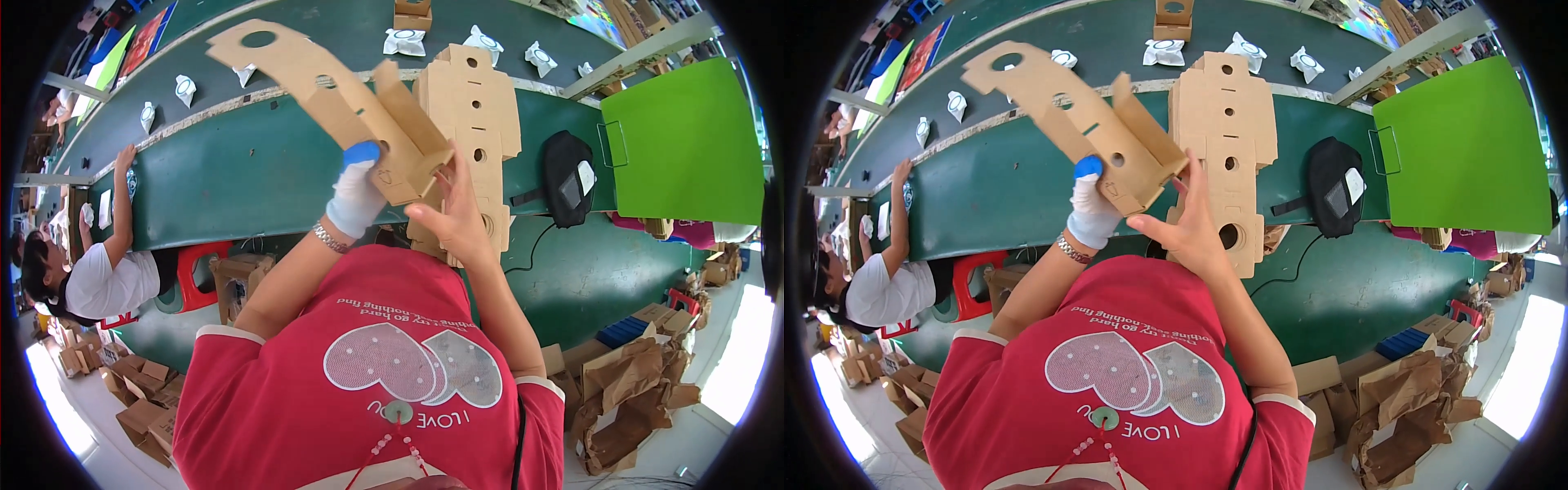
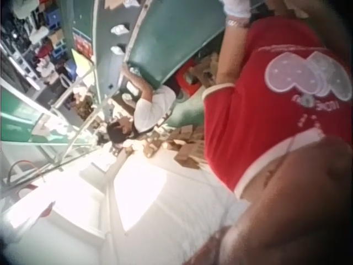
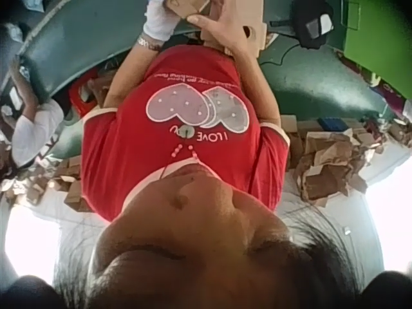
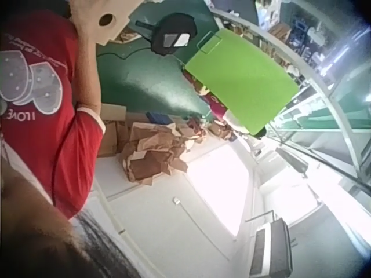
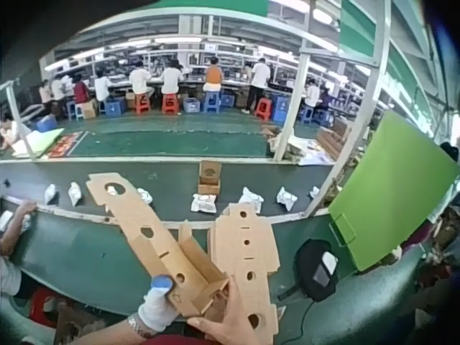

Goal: Folding and preparing cardboard packaging inserts at an assembly line station.

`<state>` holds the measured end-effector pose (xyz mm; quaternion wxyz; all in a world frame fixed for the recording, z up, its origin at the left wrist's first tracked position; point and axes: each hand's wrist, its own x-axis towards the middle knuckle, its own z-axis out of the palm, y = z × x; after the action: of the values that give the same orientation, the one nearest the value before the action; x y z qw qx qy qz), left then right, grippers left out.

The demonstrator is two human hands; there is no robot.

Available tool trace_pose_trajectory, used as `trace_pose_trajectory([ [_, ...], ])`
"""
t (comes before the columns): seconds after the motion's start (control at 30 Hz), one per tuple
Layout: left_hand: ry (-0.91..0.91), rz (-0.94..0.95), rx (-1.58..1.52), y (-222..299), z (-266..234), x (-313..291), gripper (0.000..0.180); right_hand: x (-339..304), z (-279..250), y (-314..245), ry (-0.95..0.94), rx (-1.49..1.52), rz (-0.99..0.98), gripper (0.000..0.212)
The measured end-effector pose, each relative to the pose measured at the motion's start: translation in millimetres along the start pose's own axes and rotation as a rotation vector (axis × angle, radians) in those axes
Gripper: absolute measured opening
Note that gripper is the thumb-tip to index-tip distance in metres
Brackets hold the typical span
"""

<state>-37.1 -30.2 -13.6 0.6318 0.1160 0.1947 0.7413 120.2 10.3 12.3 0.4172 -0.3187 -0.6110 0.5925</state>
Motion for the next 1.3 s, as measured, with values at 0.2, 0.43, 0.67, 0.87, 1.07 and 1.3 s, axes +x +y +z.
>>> trace_pose_trajectory([
  [0.2, 0.025, -0.075, 0.121, -29, -9, -2, 0.061, -19, -2, 13, 0.084, -0.126, 0.125, 0.085],
  [0.43, -0.048, -0.180, -0.109, -18, -6, -27, 0.062, -28, -40, -2, 0.027, 0.215, 0.274, 0.078],
  [0.67, 0.149, -0.368, 0.475, -6, -33, -65, 0.064, -38, -26, -13, 0.027, 0.332, 0.378, 0.059],
  [0.87, 0.024, 0.112, 1.030, 15, 26, -92, 0.072, -53, -24, -11, -0.161, 0.160, 0.323, 0.062],
  [1.07, -0.039, 0.067, 1.021, 33, 35, -106, 0.069, -46, -13, -20, -0.255, -0.007, 0.172, 0.044],
  [1.3, 0.133, 0.218, 0.945, 12, -13, -83, 0.060, -21, 13, 15, 0.020, 0.182, 0.509, 0.019],
])
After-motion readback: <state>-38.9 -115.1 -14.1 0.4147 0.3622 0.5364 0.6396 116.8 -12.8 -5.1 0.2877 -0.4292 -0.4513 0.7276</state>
